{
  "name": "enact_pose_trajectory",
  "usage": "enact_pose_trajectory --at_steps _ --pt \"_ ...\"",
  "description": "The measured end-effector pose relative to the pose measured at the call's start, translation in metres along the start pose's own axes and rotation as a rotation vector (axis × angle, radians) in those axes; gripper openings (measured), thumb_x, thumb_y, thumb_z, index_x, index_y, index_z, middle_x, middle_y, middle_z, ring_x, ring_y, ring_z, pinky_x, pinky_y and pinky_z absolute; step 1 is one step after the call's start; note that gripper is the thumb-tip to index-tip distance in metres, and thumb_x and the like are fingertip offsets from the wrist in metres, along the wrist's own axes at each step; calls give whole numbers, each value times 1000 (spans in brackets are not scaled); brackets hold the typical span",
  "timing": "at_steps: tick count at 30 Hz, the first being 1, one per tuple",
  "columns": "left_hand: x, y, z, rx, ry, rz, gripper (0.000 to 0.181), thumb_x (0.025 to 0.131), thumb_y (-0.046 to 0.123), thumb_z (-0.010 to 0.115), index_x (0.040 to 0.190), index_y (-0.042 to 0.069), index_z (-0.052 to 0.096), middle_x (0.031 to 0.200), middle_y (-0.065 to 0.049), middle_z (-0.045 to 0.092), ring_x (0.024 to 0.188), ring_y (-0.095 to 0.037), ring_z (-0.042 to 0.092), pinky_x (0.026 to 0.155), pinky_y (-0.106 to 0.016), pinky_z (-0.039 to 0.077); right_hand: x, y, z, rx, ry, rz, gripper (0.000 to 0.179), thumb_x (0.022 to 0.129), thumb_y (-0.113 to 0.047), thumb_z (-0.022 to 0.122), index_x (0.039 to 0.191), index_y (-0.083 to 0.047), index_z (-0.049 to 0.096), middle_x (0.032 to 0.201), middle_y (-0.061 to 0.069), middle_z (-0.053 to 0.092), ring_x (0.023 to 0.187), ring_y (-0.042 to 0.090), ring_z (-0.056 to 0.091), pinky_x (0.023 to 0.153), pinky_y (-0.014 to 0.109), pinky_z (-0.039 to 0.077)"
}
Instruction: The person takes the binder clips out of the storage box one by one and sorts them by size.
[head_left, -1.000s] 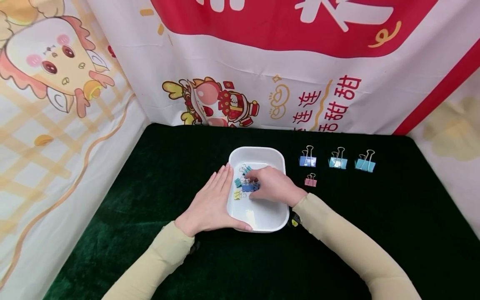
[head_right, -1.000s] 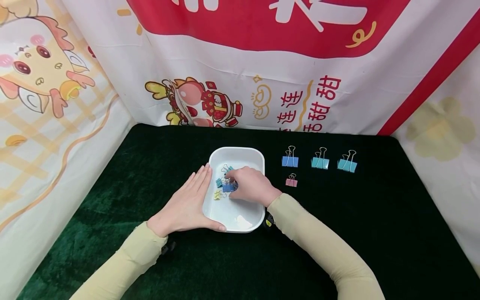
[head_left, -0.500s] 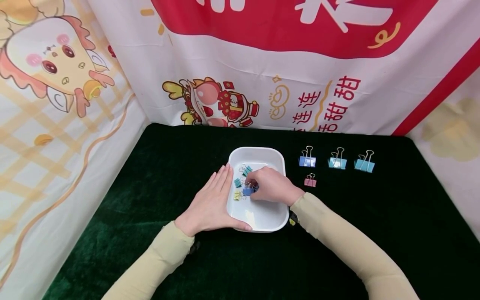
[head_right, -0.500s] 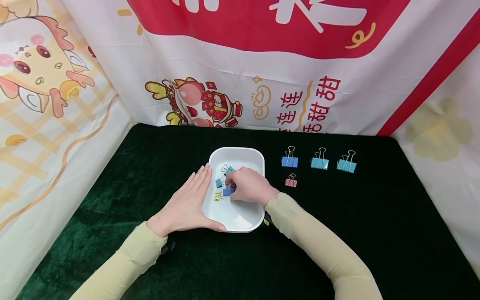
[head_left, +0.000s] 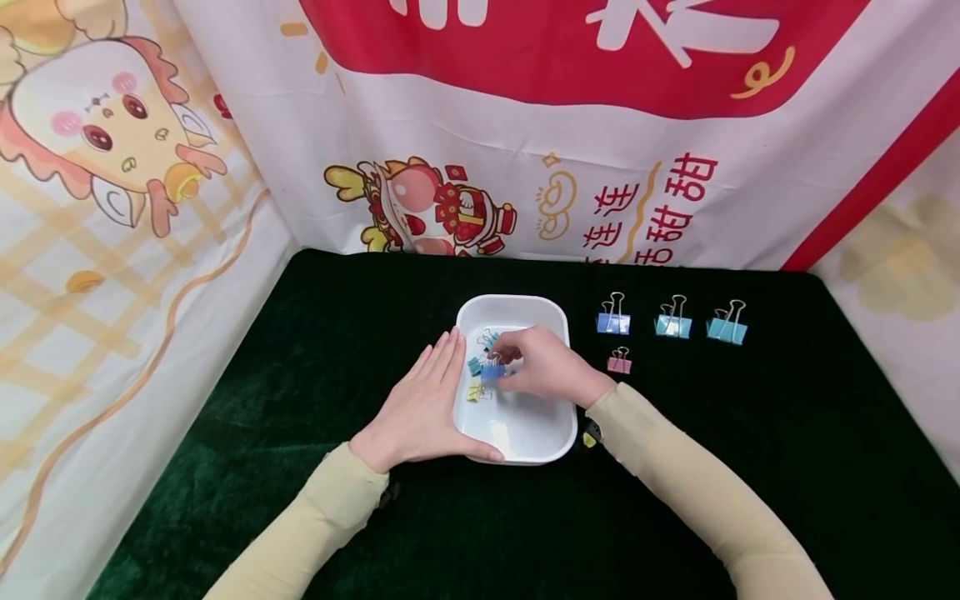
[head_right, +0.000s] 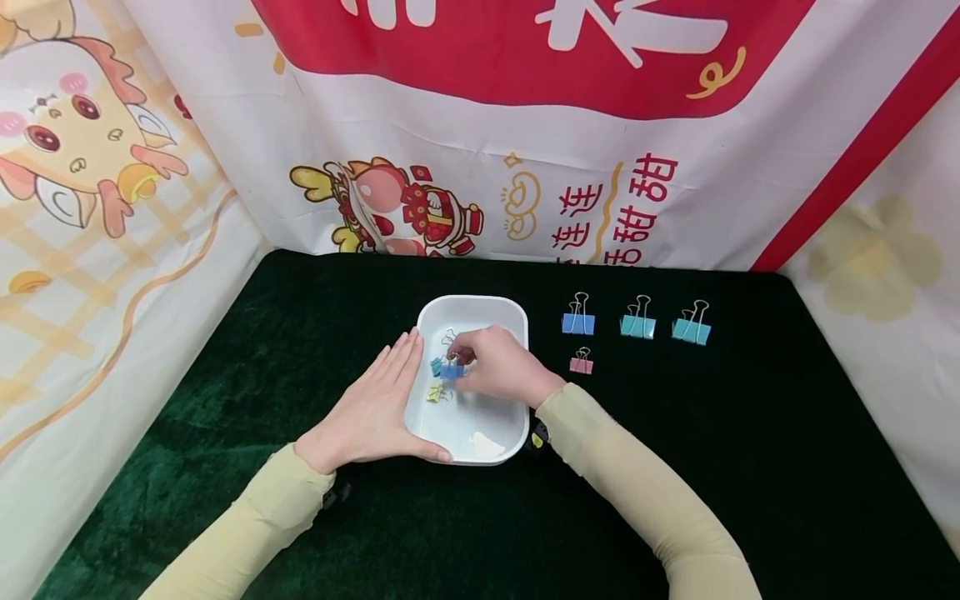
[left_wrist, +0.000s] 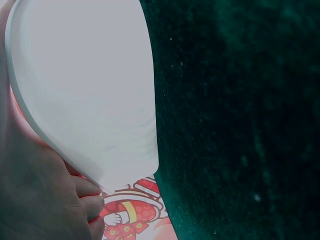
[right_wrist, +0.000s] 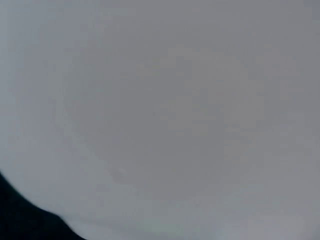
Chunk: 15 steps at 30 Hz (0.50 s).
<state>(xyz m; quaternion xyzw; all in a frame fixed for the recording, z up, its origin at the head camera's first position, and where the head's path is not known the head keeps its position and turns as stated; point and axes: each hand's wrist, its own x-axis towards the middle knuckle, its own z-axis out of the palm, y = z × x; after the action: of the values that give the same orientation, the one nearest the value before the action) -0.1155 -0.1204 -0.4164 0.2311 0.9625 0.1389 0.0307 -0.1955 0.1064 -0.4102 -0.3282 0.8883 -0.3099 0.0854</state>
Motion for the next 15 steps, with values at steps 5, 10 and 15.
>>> enact_pose_trajectory --at_steps 5,10,15 --pt "0 1 0 2 -12 -9 148 61 98 58 163 6 1 170 -9 -5 154 -23 -2 123 -41 4 -6 0 -13 77 55 -28 29 78 -15 89 104 -11 77 96 -7 73 90 15 69 85 38 58" --pt "1 1 0 2 -18 -17 149 61 97 60 163 7 1 169 -9 -6 154 -22 -3 123 -41 4 -13 2 -27 116 101 -38 23 78 -12 87 100 -12 78 95 -6 73 90 20 70 86 43 59" --pt "1 1 0 -14 -15 -16 149 61 95 62 163 6 2 170 -9 -6 154 -22 -3 123 -41 4 -25 7 -43 145 148 -12 24 79 -8 86 101 -12 78 97 -5 72 91 23 70 83 42 60"
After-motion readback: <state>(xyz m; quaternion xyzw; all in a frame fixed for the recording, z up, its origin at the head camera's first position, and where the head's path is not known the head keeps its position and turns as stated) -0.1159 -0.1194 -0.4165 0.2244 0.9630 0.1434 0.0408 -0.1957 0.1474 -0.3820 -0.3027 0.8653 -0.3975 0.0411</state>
